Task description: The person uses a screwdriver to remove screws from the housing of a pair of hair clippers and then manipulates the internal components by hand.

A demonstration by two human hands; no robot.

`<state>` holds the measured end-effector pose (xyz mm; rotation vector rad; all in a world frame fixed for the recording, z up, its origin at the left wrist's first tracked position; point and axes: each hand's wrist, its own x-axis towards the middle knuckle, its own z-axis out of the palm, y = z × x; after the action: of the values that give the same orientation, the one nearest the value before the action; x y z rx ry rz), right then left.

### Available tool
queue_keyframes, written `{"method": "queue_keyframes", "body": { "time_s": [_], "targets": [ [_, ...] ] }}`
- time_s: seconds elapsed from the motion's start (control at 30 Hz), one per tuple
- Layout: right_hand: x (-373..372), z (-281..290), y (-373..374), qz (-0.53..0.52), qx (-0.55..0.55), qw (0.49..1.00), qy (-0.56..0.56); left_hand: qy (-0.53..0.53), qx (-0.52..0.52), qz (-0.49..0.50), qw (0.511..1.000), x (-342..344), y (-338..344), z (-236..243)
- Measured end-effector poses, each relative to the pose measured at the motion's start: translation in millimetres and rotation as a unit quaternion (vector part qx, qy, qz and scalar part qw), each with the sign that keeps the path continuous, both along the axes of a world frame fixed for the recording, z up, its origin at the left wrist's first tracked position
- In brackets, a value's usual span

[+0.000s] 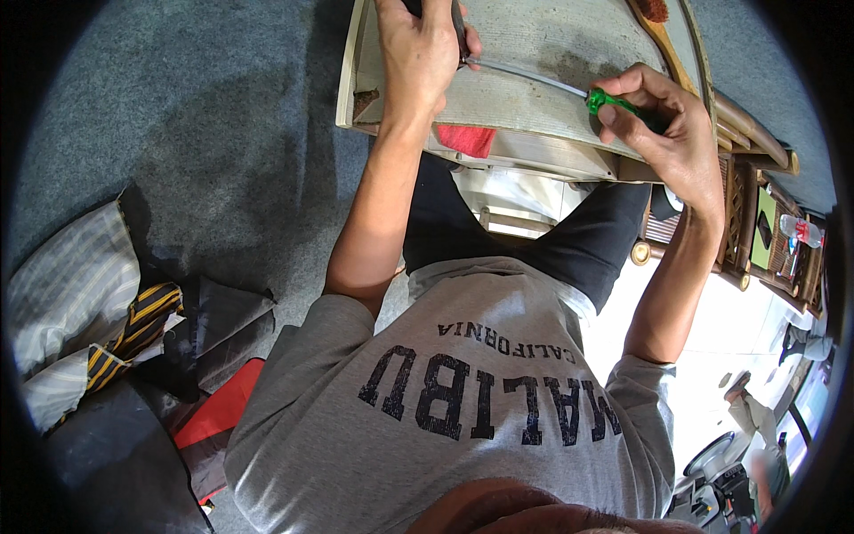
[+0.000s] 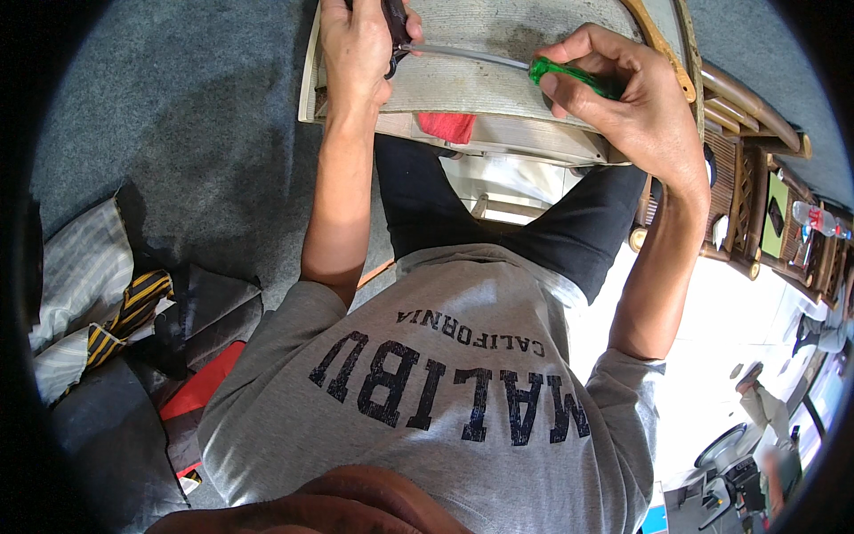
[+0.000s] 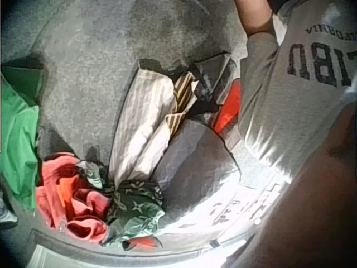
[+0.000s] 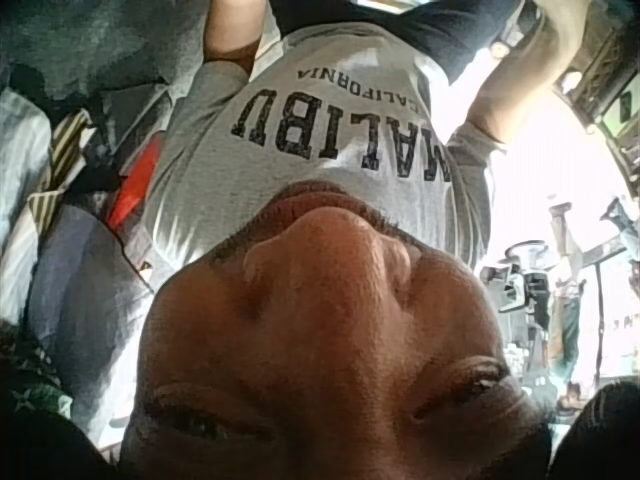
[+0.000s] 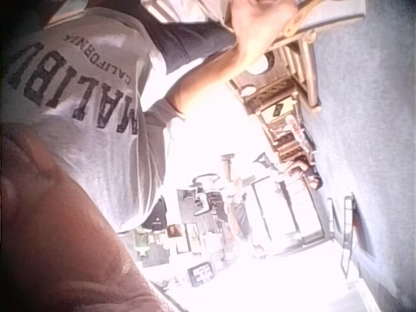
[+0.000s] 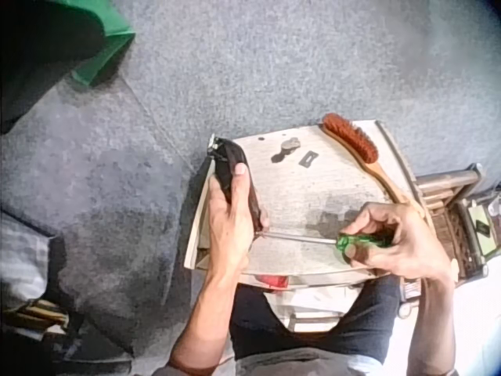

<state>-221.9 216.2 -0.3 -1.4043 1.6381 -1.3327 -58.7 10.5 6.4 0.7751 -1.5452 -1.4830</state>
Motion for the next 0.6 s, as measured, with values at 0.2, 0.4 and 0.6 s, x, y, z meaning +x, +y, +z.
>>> {"method": "queue_keyframes", "body": {
  "time_s": [0.2,0.4,0.6],
  "targets": [
    [-1,-1,-1,0.005,-0.011,1.000,-0.002,-0.003,0.005,0.006,1.000,-2,0,-1],
    [-1,0,1,-0.009,-0.019,0.998,0.067,0.008,0.006,-0.004,1.000,-3,-2,-4],
    [10,21,1,-0.047,0.017,0.980,0.195,-0.015,0.007,-0.014,1.000,-1,-4,-7]
  ]
}}
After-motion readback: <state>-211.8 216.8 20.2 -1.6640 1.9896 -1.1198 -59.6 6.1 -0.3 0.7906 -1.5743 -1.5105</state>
